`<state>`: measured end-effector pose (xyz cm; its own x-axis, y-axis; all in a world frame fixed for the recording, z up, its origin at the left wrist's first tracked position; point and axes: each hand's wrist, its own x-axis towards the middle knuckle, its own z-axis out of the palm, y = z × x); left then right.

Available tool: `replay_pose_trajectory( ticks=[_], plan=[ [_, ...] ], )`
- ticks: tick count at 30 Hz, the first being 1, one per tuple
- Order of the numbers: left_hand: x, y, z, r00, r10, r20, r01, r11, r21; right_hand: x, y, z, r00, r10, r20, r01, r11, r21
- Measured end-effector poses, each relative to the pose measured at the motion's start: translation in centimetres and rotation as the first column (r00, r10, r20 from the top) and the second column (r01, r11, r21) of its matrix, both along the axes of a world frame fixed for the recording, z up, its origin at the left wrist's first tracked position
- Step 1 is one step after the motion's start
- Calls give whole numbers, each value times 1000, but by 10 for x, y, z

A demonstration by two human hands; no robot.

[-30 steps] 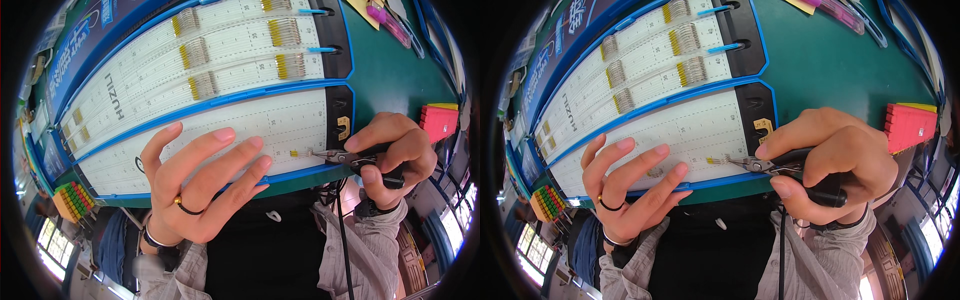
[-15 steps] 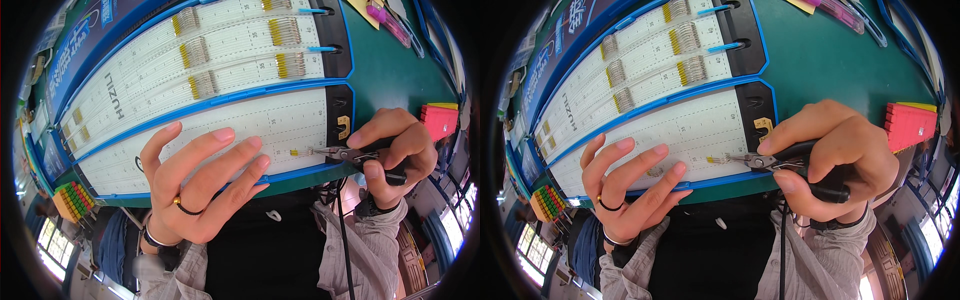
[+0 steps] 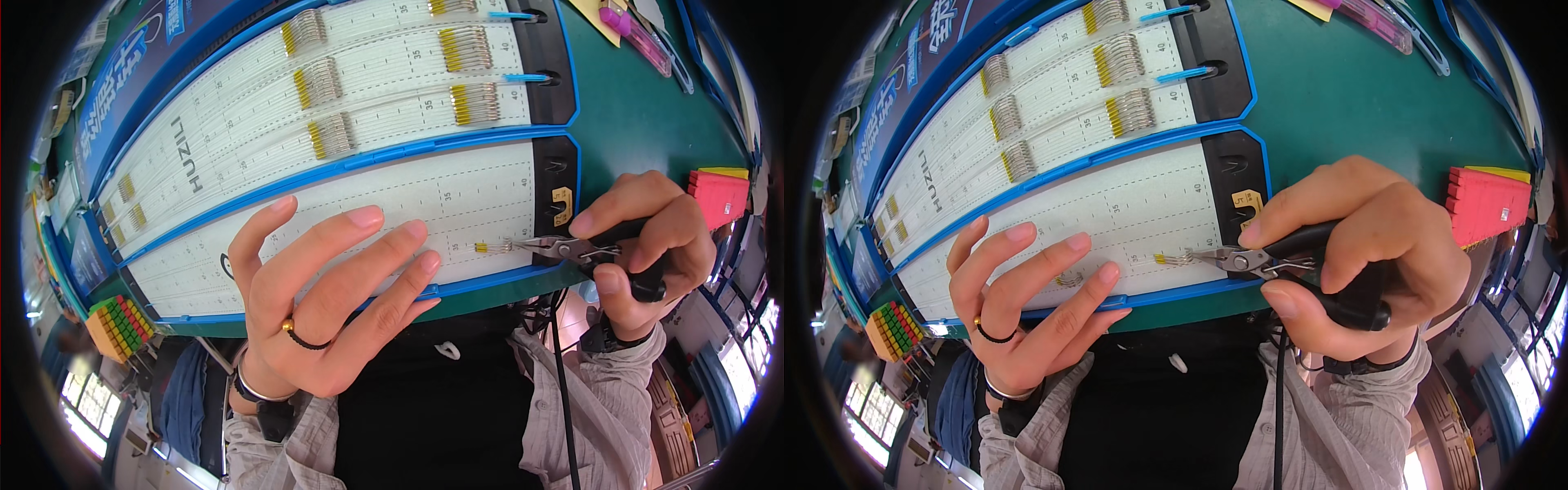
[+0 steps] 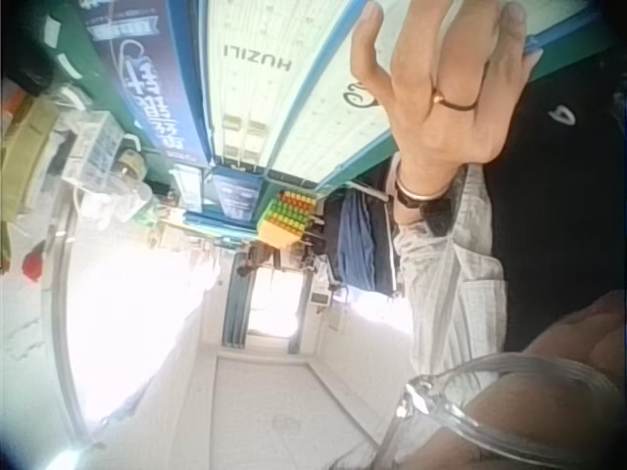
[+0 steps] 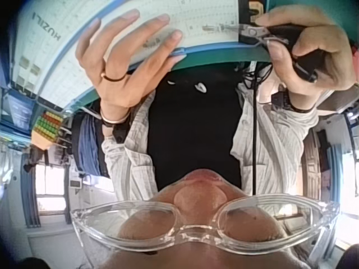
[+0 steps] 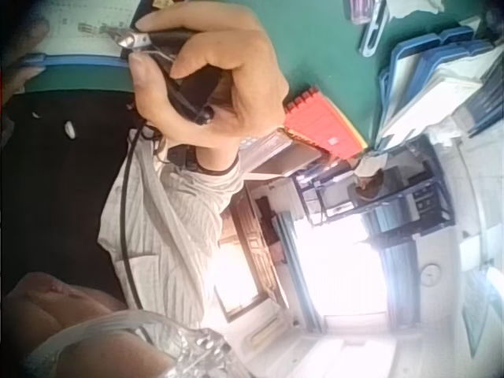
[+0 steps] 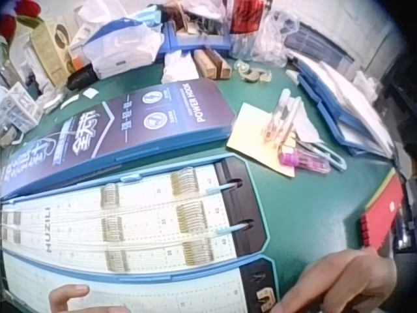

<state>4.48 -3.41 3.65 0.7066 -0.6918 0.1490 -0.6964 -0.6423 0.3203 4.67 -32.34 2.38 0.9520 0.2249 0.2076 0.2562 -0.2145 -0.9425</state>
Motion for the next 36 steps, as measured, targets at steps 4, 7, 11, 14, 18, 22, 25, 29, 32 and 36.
replay_pose_trajectory(
  ticks=[4,7,11,14,18,22,25,29,32,36],
  plan=[
    [1,1,1,1000,-5,-5,5,1000,12,3,-4,-2,996,78,30,-78,997,-17],
    [3,-3,3,1000,-14,-10,15,999,42,2,-5,-1,998,57,9,-56,998,-25],
    [1,-9,-3,1000,-15,27,13,998,68,6,0,0,999,44,9,-43,999,-23],
    [-1,-11,-7,997,-17,71,12,997,72,8,1,0,999,48,24,-48,998,-27],
    [1,-16,-5,1000,-19,23,16,995,102,6,-1,1,999,51,11,-50,998,-41],
    [0,-14,-7,1000,-18,17,16,994,105,7,-3,1,995,87,37,-85,994,-61],
    [-1,-13,-8,1000,-12,13,11,993,119,8,-3,0,995,81,57,-77,995,-69],
    [0,-15,-6,1000,-10,-3,10,991,135,8,-6,0,994,86,63,-80,993,-90],
    [-2,-14,-6,1000,-9,-6,10,992,126,8,-5,2,993,96,73,-88,990,-113],
    [-1,-14,-7,1000,-8,4,8,992,129,8,-4,1,994,78,76,-70,993,-100]
  ],
)
